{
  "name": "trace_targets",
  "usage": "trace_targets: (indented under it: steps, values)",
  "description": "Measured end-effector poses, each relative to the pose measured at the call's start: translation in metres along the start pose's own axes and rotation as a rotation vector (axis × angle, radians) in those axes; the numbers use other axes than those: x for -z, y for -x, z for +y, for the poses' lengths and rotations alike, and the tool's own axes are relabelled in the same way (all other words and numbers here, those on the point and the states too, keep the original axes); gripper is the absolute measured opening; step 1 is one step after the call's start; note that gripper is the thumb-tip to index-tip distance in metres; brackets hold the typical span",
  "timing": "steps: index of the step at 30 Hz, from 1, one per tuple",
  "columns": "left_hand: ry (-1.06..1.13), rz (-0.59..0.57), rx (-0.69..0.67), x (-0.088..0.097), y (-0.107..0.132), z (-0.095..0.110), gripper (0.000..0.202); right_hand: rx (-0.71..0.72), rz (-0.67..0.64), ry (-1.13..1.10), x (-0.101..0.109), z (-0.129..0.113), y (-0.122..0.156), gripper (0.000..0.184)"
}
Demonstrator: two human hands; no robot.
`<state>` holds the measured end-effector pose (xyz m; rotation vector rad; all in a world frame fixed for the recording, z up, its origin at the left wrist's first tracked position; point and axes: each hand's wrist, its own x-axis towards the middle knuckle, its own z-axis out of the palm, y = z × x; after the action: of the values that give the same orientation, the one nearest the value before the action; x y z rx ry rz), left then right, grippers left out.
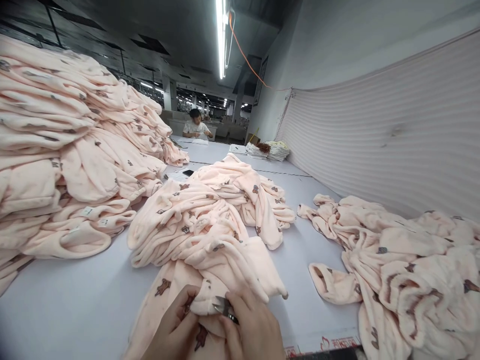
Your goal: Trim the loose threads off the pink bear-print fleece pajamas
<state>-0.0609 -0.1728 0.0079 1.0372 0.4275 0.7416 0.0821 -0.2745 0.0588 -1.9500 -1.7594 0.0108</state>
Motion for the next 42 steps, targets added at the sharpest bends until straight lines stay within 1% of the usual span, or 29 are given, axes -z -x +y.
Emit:
trace_targets:
  steps: [2, 3, 8, 12, 14, 18, 21, 24, 27, 30, 33, 35, 36, 38, 40, 42]
  values:
    - [0.057, -0.008, 0.013, 0.000, 0.000, -0.002, 0.015, 0.016, -0.003, 0.082, -0.001, -0.004, -0.002, 0.031]
    - [0.068, -0.011, 0.014, 0.001, -0.001, -0.003, 0.015, 0.010, -0.005, 0.086, -0.002, -0.005, -0.003, 0.030]
    - [0.025, -0.015, -0.001, 0.004, -0.002, -0.008, 0.021, -0.017, -0.040, 0.015, -0.005, -0.010, -0.008, 0.026]
    - [0.011, -0.023, 0.012, 0.003, -0.002, -0.005, 0.020, -0.063, 0.024, 0.022, -0.006, -0.006, -0.007, 0.021]
    - [0.020, -0.015, 0.006, 0.002, -0.002, -0.004, 0.019, -0.063, 0.037, 0.008, -0.006, -0.003, -0.005, 0.021]
    - [0.046, -0.029, 0.013, 0.000, -0.002, -0.005, 0.017, -0.013, 0.028, 0.004, -0.007, 0.000, 0.000, 0.028]
    - [0.006, -0.001, -0.017, -0.001, -0.003, -0.008, 0.013, -0.005, 0.036, -0.010, -0.009, -0.001, 0.000, 0.025]
    - [-0.130, 0.054, -0.097, -0.001, -0.004, -0.007, 0.010, -0.001, 0.108, -0.018, -0.011, -0.003, -0.001, 0.021]
    - [-0.352, 0.064, -0.172, -0.003, -0.006, 0.000, 0.017, 0.066, 0.213, 0.114, -0.013, -0.006, 0.001, 0.030]
    - [-0.522, 0.059, -0.200, -0.007, -0.008, 0.007, 0.023, 0.179, 0.282, 0.382, -0.011, -0.010, 0.001, 0.038]
    - [-0.628, 0.036, -0.220, -0.011, -0.010, 0.010, 0.026, 0.286, 0.294, 0.562, -0.010, -0.013, -0.001, 0.035]
    - [-0.666, 0.027, -0.230, -0.012, -0.011, 0.009, 0.027, 0.363, 0.294, 0.628, -0.009, -0.014, -0.002, 0.032]
    - [-0.674, 0.032, -0.227, -0.013, -0.012, 0.008, 0.027, 0.378, 0.288, 0.649, -0.009, -0.015, -0.002, 0.031]
    - [-0.680, 0.042, -0.205, -0.013, -0.012, 0.008, 0.026, 0.332, 0.268, 0.667, -0.009, -0.016, -0.001, 0.029]
    - [-0.684, 0.045, -0.188, -0.013, -0.012, 0.007, 0.026, 0.211, 0.248, 0.641, -0.007, -0.015, 0.002, 0.027]
    - [-0.669, 0.048, -0.172, -0.013, -0.011, 0.007, 0.026, 0.104, 0.222, 0.543, -0.006, -0.010, 0.005, 0.030]
